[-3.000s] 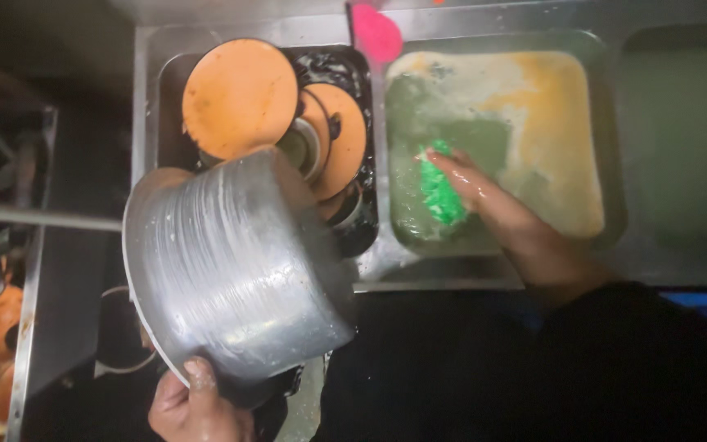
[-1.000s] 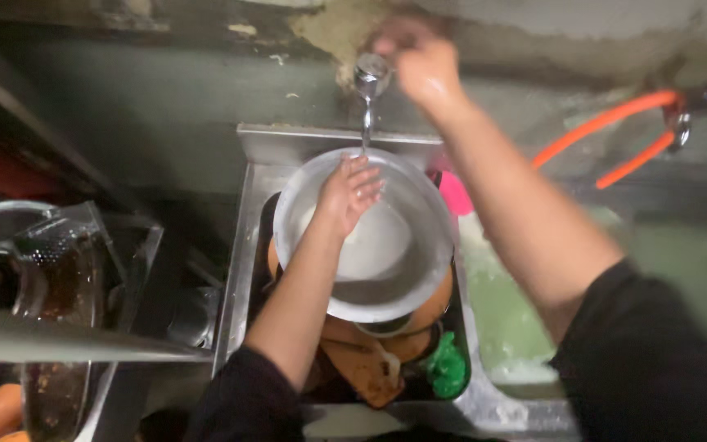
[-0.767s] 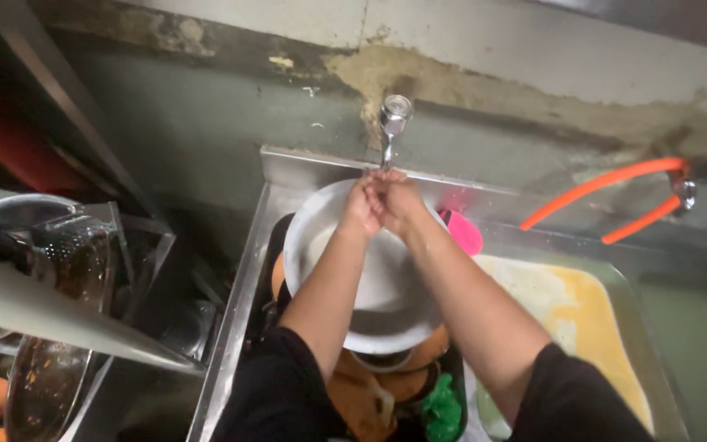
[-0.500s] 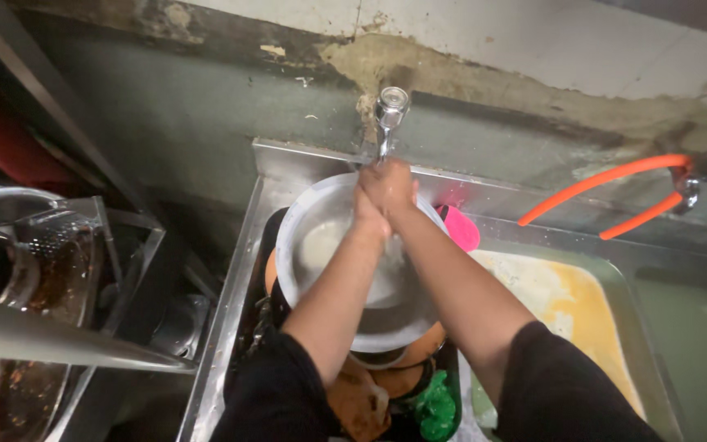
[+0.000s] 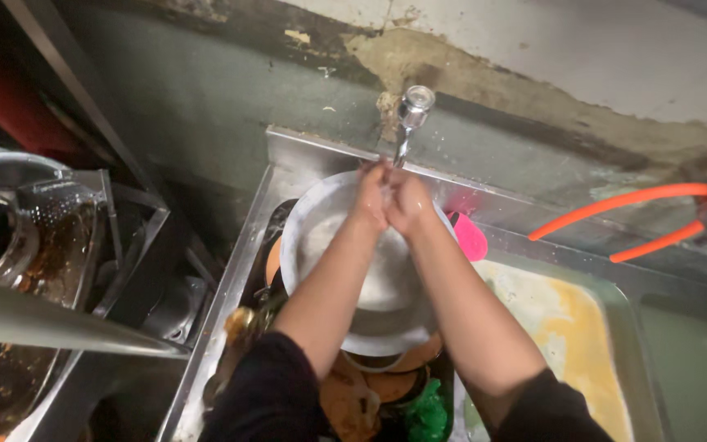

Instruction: The person scrubs the inside and outside of a large metal pot using a green sponge in a soapy sink, then rinses it under a running faucet.

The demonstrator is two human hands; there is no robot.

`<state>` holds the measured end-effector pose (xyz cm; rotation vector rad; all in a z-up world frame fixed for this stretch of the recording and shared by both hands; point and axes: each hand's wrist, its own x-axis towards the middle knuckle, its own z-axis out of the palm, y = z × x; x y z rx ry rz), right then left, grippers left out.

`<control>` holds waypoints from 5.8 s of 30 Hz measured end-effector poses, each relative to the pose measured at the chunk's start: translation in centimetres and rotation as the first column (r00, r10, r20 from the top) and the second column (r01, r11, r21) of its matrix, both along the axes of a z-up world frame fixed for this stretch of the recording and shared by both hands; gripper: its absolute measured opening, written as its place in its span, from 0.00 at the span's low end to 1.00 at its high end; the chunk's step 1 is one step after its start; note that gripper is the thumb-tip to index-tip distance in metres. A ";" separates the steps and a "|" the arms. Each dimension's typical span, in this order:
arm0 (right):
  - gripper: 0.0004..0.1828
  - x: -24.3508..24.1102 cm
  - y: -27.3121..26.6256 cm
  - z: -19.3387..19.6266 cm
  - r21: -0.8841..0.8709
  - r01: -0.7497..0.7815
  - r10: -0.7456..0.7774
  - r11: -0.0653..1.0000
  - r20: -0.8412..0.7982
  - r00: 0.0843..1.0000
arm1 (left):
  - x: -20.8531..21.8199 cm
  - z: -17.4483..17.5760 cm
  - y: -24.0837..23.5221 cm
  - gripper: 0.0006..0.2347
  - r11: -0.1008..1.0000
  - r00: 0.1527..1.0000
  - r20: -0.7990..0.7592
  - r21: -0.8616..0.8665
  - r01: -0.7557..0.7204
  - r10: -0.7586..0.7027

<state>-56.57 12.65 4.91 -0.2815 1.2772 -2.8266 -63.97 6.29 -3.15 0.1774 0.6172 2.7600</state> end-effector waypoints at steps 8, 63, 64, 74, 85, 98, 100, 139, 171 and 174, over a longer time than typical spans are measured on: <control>0.16 -1.7 8.2 -1.2 0.773 0.436 -0.193 0.461 -0.392 0.899 | 4.6 3.0 -9.8 0.07 -0.722 0.570 -0.797 -0.274 -0.635 -0.198; 0.25 1.5 5.0 -13.9 0.859 0.327 -0.160 0.394 -0.287 0.945 | 30.2 18.0 -11.3 0.10 -0.532 0.588 -0.804 -0.536 -0.655 0.087; 0.26 2.3 4.4 -12.5 0.854 0.237 -0.124 0.462 -0.202 0.971 | 30.4 17.9 -11.7 0.10 -0.530 0.591 -0.802 -0.541 -0.653 0.090; 0.19 14.8 14.6 -1.5 0.706 0.227 -0.222 0.671 -0.101 0.970 | 28.1 7.6 -17.3 0.12 -0.017 0.713 -0.623 -0.757 -0.653 0.321; 0.10 30.2 16.4 8.9 0.743 0.654 -0.301 -0.141 -0.661 0.687 | 21.1 -13.4 3.8 0.25 0.920 0.938 0.347 -0.360 0.153 -0.020; 0.09 32.5 13.6 8.7 0.459 0.870 0.144 -0.182 -0.862 0.485 | 26.7 -13.2 10.4 0.16 0.982 0.982 0.088 0.101 0.161 -0.170; 0.07 33.5 12.4 7.9 0.490 0.839 0.129 -0.235 -0.840 0.527 | 26.3 -12.1 10.1 0.17 0.989 0.983 0.113 0.040 0.142 -0.145; 0.18 21.1 14.3 -10.0 0.523 0.588 -0.715 0.617 0.059 0.697 | 11.5 1.2 -7.4 0.29 -0.734 0.772 -0.468 -0.317 -0.601 -0.430; 0.08 17.9 24.1 -6.5 0.908 0.362 -0.804 0.212 -0.049 0.593 | 6.5 8.6 -6.1 0.14 -0.306 0.700 -0.706 -0.646 -0.699 -0.108; 0.07 19.4 19.6 -8.0 0.800 0.472 -0.762 0.370 -0.029 0.647 | 12.6 4.2 -12.1 0.19 0.124 0.871 -0.448 -0.871 -0.476 0.201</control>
